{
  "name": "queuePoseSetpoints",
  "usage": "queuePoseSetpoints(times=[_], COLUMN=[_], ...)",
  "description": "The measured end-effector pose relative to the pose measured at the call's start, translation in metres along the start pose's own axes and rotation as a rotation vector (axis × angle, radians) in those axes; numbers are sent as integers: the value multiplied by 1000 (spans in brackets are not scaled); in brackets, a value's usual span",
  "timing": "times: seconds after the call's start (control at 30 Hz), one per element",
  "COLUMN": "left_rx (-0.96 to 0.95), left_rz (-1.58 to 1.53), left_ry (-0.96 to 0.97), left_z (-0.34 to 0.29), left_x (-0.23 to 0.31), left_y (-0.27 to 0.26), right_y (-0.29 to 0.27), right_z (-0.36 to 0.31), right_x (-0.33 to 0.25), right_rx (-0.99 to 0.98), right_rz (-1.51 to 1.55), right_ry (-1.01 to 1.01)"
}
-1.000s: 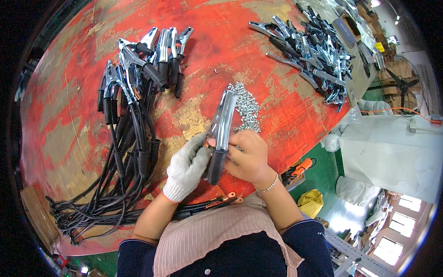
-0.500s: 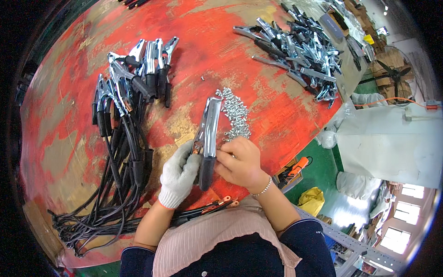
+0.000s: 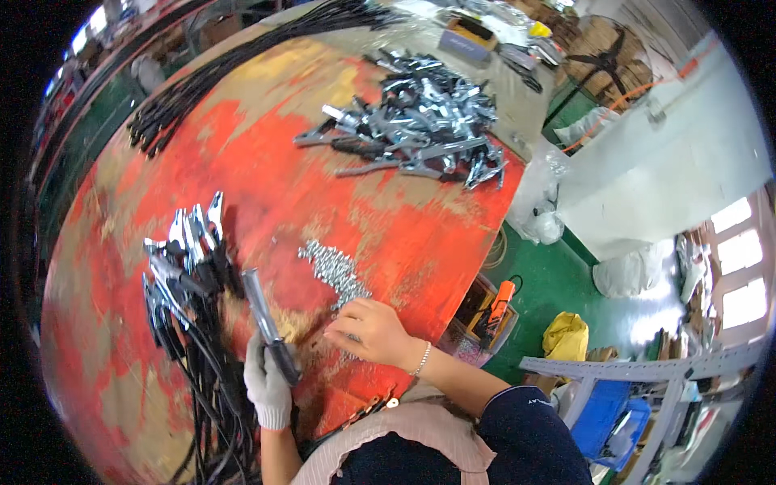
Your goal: Manually assemble metal clamps onto cables by inserting screws and tightening them.
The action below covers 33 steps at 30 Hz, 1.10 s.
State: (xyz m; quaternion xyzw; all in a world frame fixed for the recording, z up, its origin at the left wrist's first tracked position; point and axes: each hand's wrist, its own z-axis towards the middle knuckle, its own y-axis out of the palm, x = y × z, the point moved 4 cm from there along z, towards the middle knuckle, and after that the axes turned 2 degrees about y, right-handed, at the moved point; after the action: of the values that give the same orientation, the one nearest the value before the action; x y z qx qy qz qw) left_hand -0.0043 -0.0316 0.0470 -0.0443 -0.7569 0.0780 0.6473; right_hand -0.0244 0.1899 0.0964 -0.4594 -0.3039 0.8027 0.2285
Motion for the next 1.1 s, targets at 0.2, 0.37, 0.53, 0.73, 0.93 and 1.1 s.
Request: queuePoseSetpoints(times=[0.2, 0.37, 0.53, 0.73, 0.93, 1.1], left_rx=[72, -7, -28, 159, -398, -573], left_rz=[666, 1291, 1517, 1312, 1068, 1096], left_ry=[104, -203, -302, 136, 342, 275], left_z=[14, 43, 63, 38, -59, -101], left_x=[55, 63, 51, 66, 76, 46], left_y=[-10, 2, 0, -10, 7, 28], right_y=[-67, -127, -127, -120, -180, -142], right_z=[11, 73, 133, 172, 127, 60], right_x=[113, 176, 215, 237, 231, 189], right_rx=[183, 273, 292, -2, 501, 495], right_rz=[-345, -695, -919, -1039, -427, 730], right_ry=[126, 137, 70, 123, 75, 418])
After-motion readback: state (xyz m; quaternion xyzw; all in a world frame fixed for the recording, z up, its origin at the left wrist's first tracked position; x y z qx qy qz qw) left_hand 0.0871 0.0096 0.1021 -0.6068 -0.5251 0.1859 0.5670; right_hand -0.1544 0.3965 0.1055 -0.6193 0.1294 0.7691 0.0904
